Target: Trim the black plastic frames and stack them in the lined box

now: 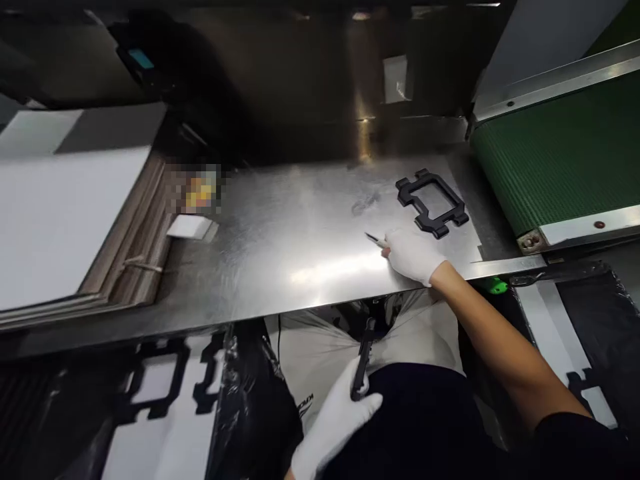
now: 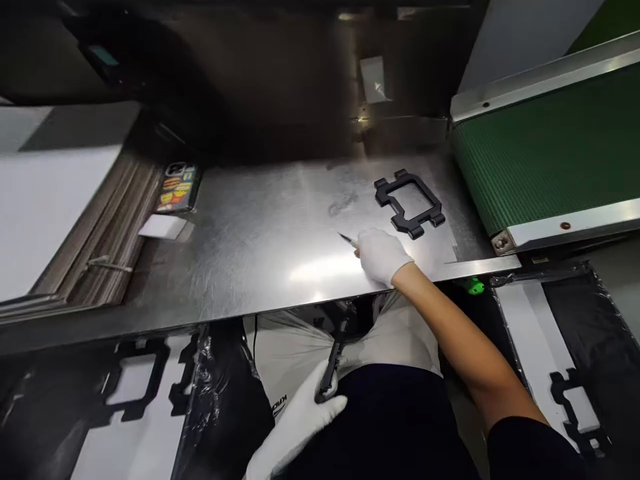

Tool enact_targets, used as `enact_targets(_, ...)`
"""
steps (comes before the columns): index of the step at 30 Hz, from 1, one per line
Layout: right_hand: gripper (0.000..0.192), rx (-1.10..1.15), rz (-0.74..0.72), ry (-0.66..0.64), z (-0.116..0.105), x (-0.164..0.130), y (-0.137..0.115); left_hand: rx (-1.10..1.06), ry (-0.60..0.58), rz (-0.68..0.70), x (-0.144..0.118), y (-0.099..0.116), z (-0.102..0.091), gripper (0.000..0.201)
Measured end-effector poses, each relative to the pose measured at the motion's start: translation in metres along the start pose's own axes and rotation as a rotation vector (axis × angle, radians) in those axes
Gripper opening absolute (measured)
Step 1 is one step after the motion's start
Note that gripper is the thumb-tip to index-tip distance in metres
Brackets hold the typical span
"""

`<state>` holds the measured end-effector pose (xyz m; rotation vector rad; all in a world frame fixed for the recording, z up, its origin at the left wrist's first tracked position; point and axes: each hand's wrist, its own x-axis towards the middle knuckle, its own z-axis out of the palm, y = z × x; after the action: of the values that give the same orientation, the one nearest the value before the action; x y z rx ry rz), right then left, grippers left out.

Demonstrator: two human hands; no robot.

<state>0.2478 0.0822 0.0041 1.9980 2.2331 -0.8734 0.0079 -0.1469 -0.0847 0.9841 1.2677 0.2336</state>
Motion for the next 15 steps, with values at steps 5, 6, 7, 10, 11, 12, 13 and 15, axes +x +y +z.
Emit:
enact_targets(5, 0.036, 0.207, -0.153, -0.257, 0.016, -0.082, 0.017, -0.119, 0.198, 0.046, 0.001, 0.004, 0.013, 0.021)
enact_targets(6, 0.036, 0.308, -0.213, -0.361, 0.030, -0.100, 0.016, -0.138, 0.221, 0.067, 0.003, 0.004, 0.014, 0.024)
enact_targets(7, 0.037, 0.400, -0.248, -0.435, 0.049, -0.117, 0.015, -0.159, 0.234, 0.089, 0.006, 0.004, 0.015, 0.028)
enact_targets(10, 0.037, 0.493, -0.184, -0.462, 0.116, -0.154, -0.001, -0.226, 0.216, 0.156, 0.011, 0.004, 0.018, 0.033)
enact_targets(11, 0.036, 0.479, -0.136, -0.432, 0.137, -0.160, -0.007, -0.241, 0.208, 0.168, 0.012, 0.004, 0.019, 0.030)
enact_targets(12, 0.035, 0.457, -0.090, -0.400, 0.155, -0.163, -0.013, -0.249, 0.206, 0.172, 0.013, 0.003, 0.020, 0.028)
enact_targets(13, 0.035, 0.435, -0.056, -0.373, 0.169, -0.164, -0.017, -0.247, 0.208, 0.169, 0.014, 0.002, 0.020, 0.025)
enact_targets(15, 0.036, 0.393, -0.022, -0.344, 0.187, -0.162, -0.023, -0.228, 0.214, 0.149, 0.015, 0.001, 0.019, 0.021)
